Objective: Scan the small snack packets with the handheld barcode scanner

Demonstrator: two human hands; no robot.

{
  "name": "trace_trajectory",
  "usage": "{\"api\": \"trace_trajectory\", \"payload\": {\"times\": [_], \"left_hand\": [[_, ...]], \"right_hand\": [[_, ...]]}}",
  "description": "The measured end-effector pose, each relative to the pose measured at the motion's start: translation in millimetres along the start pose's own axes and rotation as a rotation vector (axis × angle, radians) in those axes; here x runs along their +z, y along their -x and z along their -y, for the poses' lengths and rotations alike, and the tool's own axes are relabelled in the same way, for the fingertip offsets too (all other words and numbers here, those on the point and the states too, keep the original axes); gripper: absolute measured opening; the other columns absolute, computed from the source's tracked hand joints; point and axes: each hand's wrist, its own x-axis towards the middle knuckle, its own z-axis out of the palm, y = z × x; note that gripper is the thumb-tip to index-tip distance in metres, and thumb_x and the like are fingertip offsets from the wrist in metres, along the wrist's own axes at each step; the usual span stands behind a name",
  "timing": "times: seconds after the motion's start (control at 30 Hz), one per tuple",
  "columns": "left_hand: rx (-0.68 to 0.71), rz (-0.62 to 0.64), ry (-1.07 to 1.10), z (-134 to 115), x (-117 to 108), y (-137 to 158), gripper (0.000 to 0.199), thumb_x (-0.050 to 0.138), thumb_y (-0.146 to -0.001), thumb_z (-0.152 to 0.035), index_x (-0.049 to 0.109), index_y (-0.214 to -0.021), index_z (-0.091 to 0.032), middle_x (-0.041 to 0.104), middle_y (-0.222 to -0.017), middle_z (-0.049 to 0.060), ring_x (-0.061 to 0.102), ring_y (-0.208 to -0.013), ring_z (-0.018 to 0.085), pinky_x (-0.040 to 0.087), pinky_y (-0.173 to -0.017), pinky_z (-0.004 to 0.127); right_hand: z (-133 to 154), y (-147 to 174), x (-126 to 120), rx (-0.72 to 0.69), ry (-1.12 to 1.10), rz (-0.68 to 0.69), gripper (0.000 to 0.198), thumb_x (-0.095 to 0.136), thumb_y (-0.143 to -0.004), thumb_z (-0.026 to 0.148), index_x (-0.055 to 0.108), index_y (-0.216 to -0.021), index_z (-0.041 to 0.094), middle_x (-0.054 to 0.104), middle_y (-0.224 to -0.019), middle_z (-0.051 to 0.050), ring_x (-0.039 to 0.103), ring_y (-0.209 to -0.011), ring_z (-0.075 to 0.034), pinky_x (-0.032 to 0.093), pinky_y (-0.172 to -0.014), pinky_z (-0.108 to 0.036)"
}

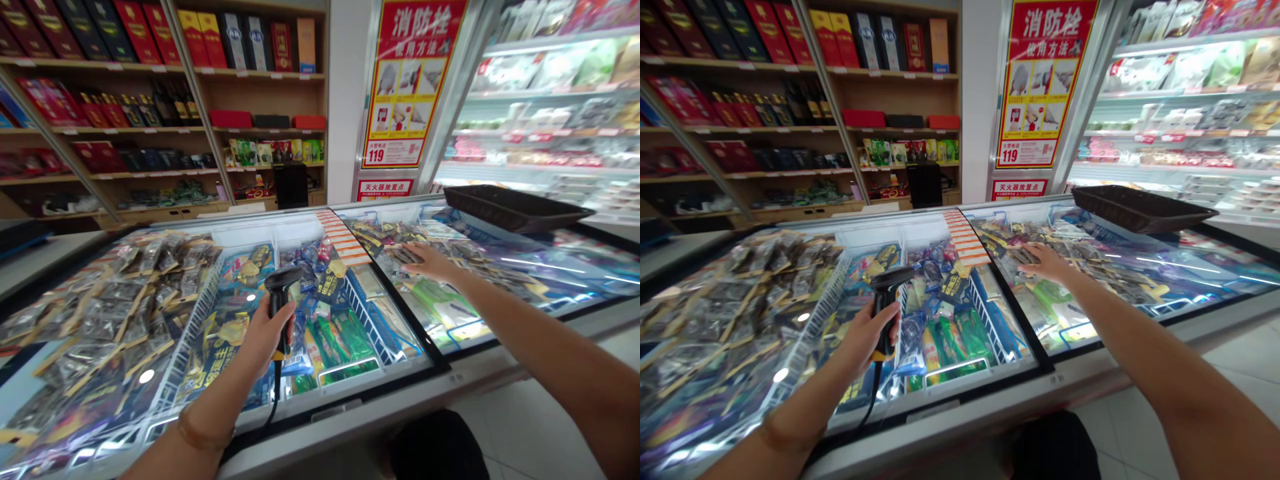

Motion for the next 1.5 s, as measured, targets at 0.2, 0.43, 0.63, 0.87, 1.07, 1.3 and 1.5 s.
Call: {"api": "trace_trajectory", "payload": {"times": [0.2, 0.43, 0.63, 0.87, 1.07, 1.3, 1.5], "left_hand": [[0.036, 0.030, -0.008, 7, -3, -3, 0.047, 0.079, -0.067, -0.052, 0.049, -0.087, -0.022, 0.053, -0.052, -0.008, 0.046, -0.040, 0.010, 0.039, -0.041, 0.022], [0.049, 0.001, 0.039, 2, -4, 1, 0.043, 0.078, -0.068, -0.048, 0.050, -0.086, -0.021, 0.055, -0.059, -0.007, 0.049, -0.042, 0.009, 0.040, -0.042, 0.022], [0.044, -0.008, 0.058, -2, -1, 5, 0.043, 0.078, -0.067, -0.047, 0.049, -0.085, -0.021, 0.054, -0.060, -0.007, 0.048, -0.041, 0.008, 0.039, -0.041, 0.022], [0.090, -0.014, 0.080, 3, -10, -1, 0.043, 0.078, -0.069, -0.046, 0.049, -0.088, -0.021, 0.054, -0.059, -0.008, 0.048, -0.042, 0.008, 0.040, -0.041, 0.022], [0.093, -0.043, 0.124, 0, -12, 0, 0.043, 0.078, -0.067, -0.046, 0.048, -0.087, -0.022, 0.053, -0.059, -0.008, 0.047, -0.041, 0.008, 0.038, -0.041, 0.022], [0.095, -0.016, 0.076, -4, -9, 2, 0.040, 0.076, -0.070, -0.045, 0.048, -0.087, -0.022, 0.054, -0.057, -0.007, 0.047, -0.041, 0.009, 0.038, -0.041, 0.023], [0.036, -0.003, 0.040, -4, -5, 7, 0.042, 0.077, -0.070, -0.047, 0.048, -0.087, -0.022, 0.054, -0.056, -0.007, 0.047, -0.039, 0.009, 0.037, -0.041, 0.022]], "right_hand": [[-7, 10, -25, -0.116, -0.038, 0.171, 0.075, 0.070, -0.079, 0.035, 0.051, -0.151, 0.026, 0.042, -0.158, -0.008, 0.045, -0.142, -0.032, 0.035, -0.118, -0.043], [4, 5, -45, -0.174, 0.162, 0.134, 0.044, 0.054, -0.090, 0.024, 0.068, -0.132, 0.023, 0.049, -0.153, -0.008, 0.029, -0.152, -0.028, 0.024, -0.123, -0.053], [66, 6, -65, -0.022, 0.106, -0.027, 0.046, 0.045, -0.100, 0.037, 0.061, -0.142, 0.027, 0.065, -0.138, -0.009, 0.059, -0.129, -0.035, 0.044, -0.110, -0.052], [225, 3, -11, -0.316, -0.012, -0.016, 0.043, 0.049, -0.100, 0.027, 0.061, -0.141, 0.023, 0.062, -0.142, -0.008, 0.059, -0.129, -0.031, 0.046, -0.105, -0.044], [280, -1, 28, -0.383, -0.266, 0.088, 0.038, 0.068, -0.086, 0.057, 0.076, -0.105, 0.025, 0.075, -0.113, -0.007, 0.066, -0.111, -0.029, 0.049, -0.091, -0.034], [263, -20, 43, -0.033, -0.197, -0.049, 0.060, 0.073, -0.069, 0.073, 0.070, -0.088, 0.016, 0.067, -0.117, -0.020, 0.056, -0.121, -0.040, 0.043, -0.097, -0.046], [266, -22, 56, -0.107, -0.574, 0.130, 0.044, 0.084, -0.066, 0.039, 0.064, -0.099, 0.018, 0.069, -0.113, -0.010, 0.063, -0.111, -0.028, 0.047, -0.094, -0.039]]}}
